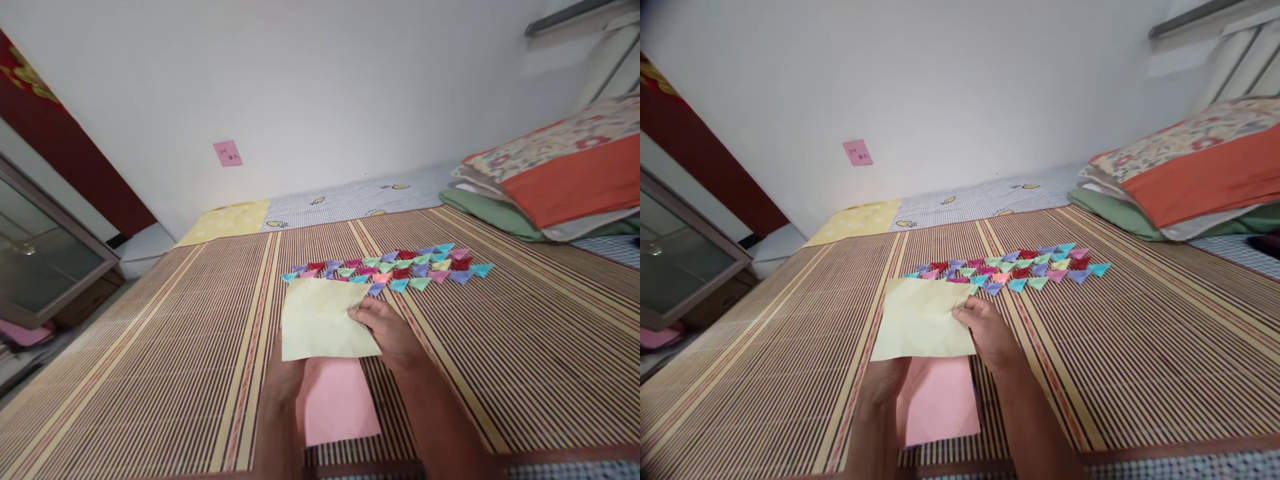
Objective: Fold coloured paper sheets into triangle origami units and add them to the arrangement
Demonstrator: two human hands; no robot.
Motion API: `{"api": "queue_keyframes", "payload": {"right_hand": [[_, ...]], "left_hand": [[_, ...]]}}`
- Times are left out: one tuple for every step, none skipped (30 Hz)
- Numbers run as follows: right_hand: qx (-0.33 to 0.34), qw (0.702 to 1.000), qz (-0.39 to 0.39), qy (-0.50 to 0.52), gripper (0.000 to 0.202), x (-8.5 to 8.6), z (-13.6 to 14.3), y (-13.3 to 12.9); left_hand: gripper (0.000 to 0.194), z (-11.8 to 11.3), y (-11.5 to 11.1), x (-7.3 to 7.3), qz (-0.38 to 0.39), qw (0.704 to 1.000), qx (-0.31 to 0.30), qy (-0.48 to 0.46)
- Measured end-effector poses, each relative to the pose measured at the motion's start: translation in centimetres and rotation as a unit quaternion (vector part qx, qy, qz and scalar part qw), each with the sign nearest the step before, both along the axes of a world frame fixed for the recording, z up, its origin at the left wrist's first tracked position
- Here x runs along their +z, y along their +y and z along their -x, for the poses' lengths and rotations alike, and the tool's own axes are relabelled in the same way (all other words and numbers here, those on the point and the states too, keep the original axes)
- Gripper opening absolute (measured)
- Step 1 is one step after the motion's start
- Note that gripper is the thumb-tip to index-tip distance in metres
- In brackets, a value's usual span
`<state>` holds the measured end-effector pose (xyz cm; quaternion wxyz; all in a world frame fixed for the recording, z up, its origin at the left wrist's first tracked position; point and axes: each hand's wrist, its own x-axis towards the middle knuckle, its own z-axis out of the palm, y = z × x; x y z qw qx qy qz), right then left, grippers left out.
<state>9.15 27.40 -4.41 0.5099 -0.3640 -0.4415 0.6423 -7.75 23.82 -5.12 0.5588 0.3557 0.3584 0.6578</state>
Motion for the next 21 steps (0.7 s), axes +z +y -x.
{"api": "queue_keyframes", "payload": {"right_hand": [[0.017,1.000,0.000,0.002,0.022,0.0,0.3,-0.1],[0.035,0.999,0.000,0.000,0.021,0.0,0.4,-0.2],[0.053,0.999,0.000,-0.005,0.021,0.0,0.6,-0.2],[0.069,0.998,0.000,-0.011,0.021,0.0,0.6,-0.2],[0.082,0.996,-0.001,-0.018,0.022,0.0,0.6,-0.2],[0.090,0.996,-0.003,-0.023,0.025,0.0,0.5,-0.2],[0.094,0.995,-0.005,-0.025,0.028,0.0,0.4,-0.2],[0.088,0.996,-0.011,-0.025,0.033,0.0,0.3,-0.1],[0.073,0.997,-0.021,-0.025,0.038,0.0,0.1,0.0],[0.054,0.997,-0.038,-0.028,0.042,0.0,0.0,0.1],[0.039,0.997,-0.058,-0.034,0.044,0.0,0.0,0.1],[0.032,0.996,-0.079,-0.041,0.043,0.0,0.1,0.1],[0.030,0.994,-0.097,-0.046,0.039,0.0,0.2,0.1],[0.031,0.993,-0.106,-0.050,0.036,-0.1,0.3,0.2],[0.030,0.992,-0.107,-0.054,0.035,-0.2,0.5,0.2],[0.021,0.993,-0.103,-0.061,0.036,-0.4,0.7,0.2],[0.004,0.993,-0.096,-0.070,0.035,-0.5,0.8,0.3],[-0.011,0.992,-0.091,-0.083,0.034,-0.6,0.8,0.3],[-0.017,0.991,-0.087,-0.097,0.032,-0.7,0.8,0.3],[-0.012,0.990,-0.086,-0.108,0.030,-0.7,0.8,0.4],[-0.001,0.990,-0.089,-0.112,0.029,-0.7,0.7,0.4]], "left_hand": [[0.032,-0.3,0.0,0.0,-0.004,1.000,0.015,0.017],[0.033,-0.6,0.1,0.0,-0.007,0.999,0.022,0.022],[0.033,-0.8,0.2,0.0,-0.010,0.999,0.028,0.025],[0.033,-1.0,0.3,0.0,-0.014,0.999,0.036,0.024],[0.031,-1.0,0.4,0.0,-0.017,0.998,0.045,0.026],[0.027,-1.1,0.5,-0.1,-0.019,0.998,0.061,0.029],[0.023,-1.0,0.6,-0.1,-0.018,0.996,0.080,0.033],[0.021,-1.0,0.7,-0.2,-0.012,0.994,0.099,0.034],[0.021,-1.0,0.8,-0.2,-0.003,0.993,0.115,0.031],[0.023,-1.0,0.8,-0.2,0.008,0.992,0.127,0.024],[0.025,-1.1,0.9,-0.1,0.020,0.991,0.134,0.017],[0.026,-1.2,0.9,0.0,0.030,0.990,0.137,0.009],[0.028,-1.4,0.8,0.1,0.037,0.990,0.139,0.004],[0.030,-1.5,0.8,0.2,0.041,0.990,0.138,0.003],[0.031,-1.7,0.8,0.2,0.043,0.990,0.134,0.005],[0.031,-1.7,0.7,0.3,0.042,0.991,0.128,0.006],[0.031,-1.8,0.7,0.3,0.039,0.992,0.123,0.007],[0.031,-1.7,0.6,0.3,0.034,0.992,0.121,0.007],[0.029,-1.6,0.6,0.3,0.031,0.992,0.124,0.006],[0.028,-1.5,0.6,0.3,0.030,0.991,0.133,0.007],[0.028,-1.3,0.5,0.2,0.032,0.988,0.148,0.013]]}}
